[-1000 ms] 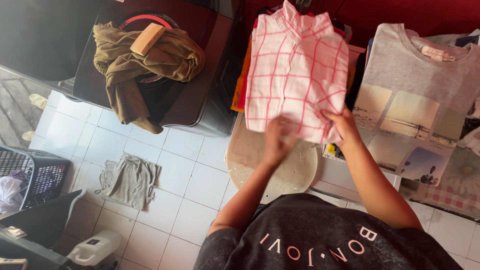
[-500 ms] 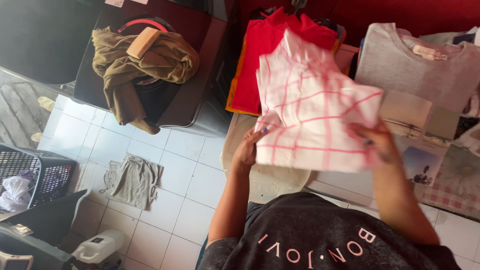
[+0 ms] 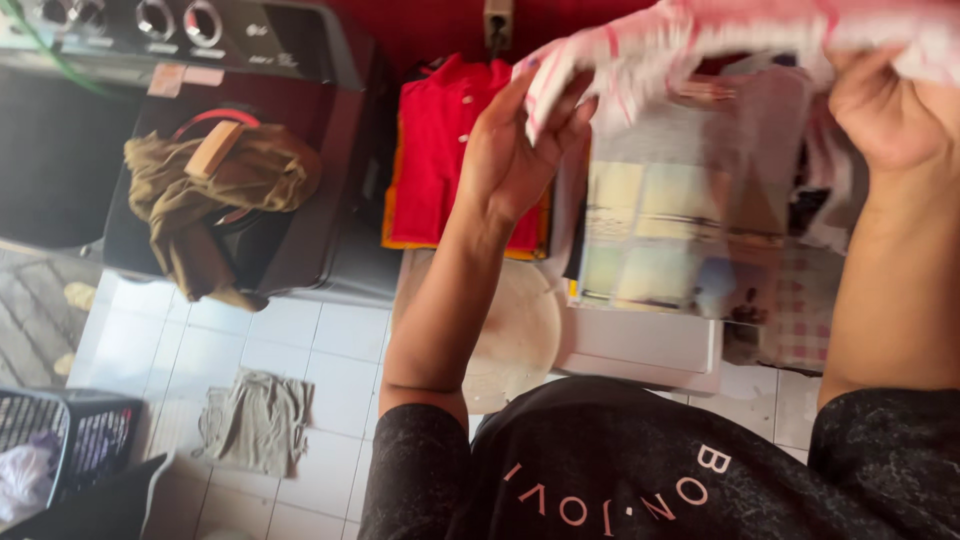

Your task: The person folds various items of clothing by hand, including shirts and t-shirts, and stacks them into neat piles.

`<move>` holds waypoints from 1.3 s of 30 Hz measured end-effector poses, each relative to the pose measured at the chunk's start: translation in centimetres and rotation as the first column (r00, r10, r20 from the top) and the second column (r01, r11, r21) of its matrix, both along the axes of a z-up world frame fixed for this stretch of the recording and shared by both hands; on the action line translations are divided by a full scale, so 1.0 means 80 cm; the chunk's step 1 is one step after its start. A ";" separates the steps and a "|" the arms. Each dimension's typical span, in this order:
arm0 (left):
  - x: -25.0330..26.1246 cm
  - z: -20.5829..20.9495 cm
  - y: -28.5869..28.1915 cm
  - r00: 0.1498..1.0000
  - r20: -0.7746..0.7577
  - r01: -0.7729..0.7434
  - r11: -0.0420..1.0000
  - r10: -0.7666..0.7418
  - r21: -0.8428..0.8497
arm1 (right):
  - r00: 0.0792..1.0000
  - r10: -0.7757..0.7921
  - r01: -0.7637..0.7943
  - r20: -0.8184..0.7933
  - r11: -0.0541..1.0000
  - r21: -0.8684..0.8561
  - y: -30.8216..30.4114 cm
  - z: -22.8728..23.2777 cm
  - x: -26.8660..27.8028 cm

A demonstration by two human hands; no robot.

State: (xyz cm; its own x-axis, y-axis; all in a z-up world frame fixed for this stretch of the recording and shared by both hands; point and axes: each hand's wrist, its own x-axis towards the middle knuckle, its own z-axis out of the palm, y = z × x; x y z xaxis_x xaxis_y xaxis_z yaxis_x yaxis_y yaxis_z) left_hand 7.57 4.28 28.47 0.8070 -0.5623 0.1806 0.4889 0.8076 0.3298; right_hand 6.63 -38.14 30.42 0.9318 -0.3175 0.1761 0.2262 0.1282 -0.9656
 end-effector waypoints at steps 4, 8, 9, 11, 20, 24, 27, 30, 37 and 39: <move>-0.064 -0.052 -0.031 0.998 -0.057 0.034 0.952 -0.018 0.305 | 0.994 0.017 -0.023 -0.107 0.998 -0.054 -0.062 -0.075 -0.099; -0.141 -0.208 -0.060 0.984 -0.116 0.175 0.675 -0.132 0.717 | 0.917 0.062 -0.066 -0.395 0.998 0.005 -0.091 -0.209 -0.221; -0.151 -0.253 -0.071 0.954 -0.269 0.293 0.615 -0.134 0.733 | 0.888 0.074 -0.063 -0.454 0.997 0.040 -0.090 -0.242 -0.248; -0.175 -0.326 -0.078 0.959 -0.257 0.276 0.576 -0.117 0.770 | 0.826 0.113 -0.059 -0.552 0.992 0.114 -0.086 -0.294 -0.293; -0.204 -0.355 -0.084 0.998 -0.045 0.014 0.569 0.041 0.822 | 0.803 0.200 -0.158 -0.562 0.980 0.123 -0.084 -0.328 -0.324; -0.209 -0.342 -0.083 0.994 0.036 -0.083 0.491 0.105 0.867 | 0.757 0.200 -0.205 -0.622 0.977 0.065 -0.084 -0.310 -0.321; -0.213 -0.348 -0.092 0.989 0.013 -0.080 0.454 0.148 0.887 | 0.927 -0.084 -0.069 -0.364 0.920 -0.386 -0.056 -0.275 -0.299; -0.215 -0.353 -0.098 0.980 -0.007 -0.109 0.560 0.201 0.822 | 0.989 -0.145 0.122 0.023 0.727 -0.675 -0.017 -0.223 -0.252; -0.196 -0.277 -0.155 0.464 0.878 -0.856 -0.197 0.116 0.479 | 0.994 0.078 -0.007 0.071 0.723 -0.691 0.068 -0.201 -0.115; -0.173 -0.253 -0.183 0.403 0.913 -0.898 -0.218 -0.060 0.382 | 0.998 0.056 -0.020 0.024 0.674 -0.738 0.082 -0.207 -0.099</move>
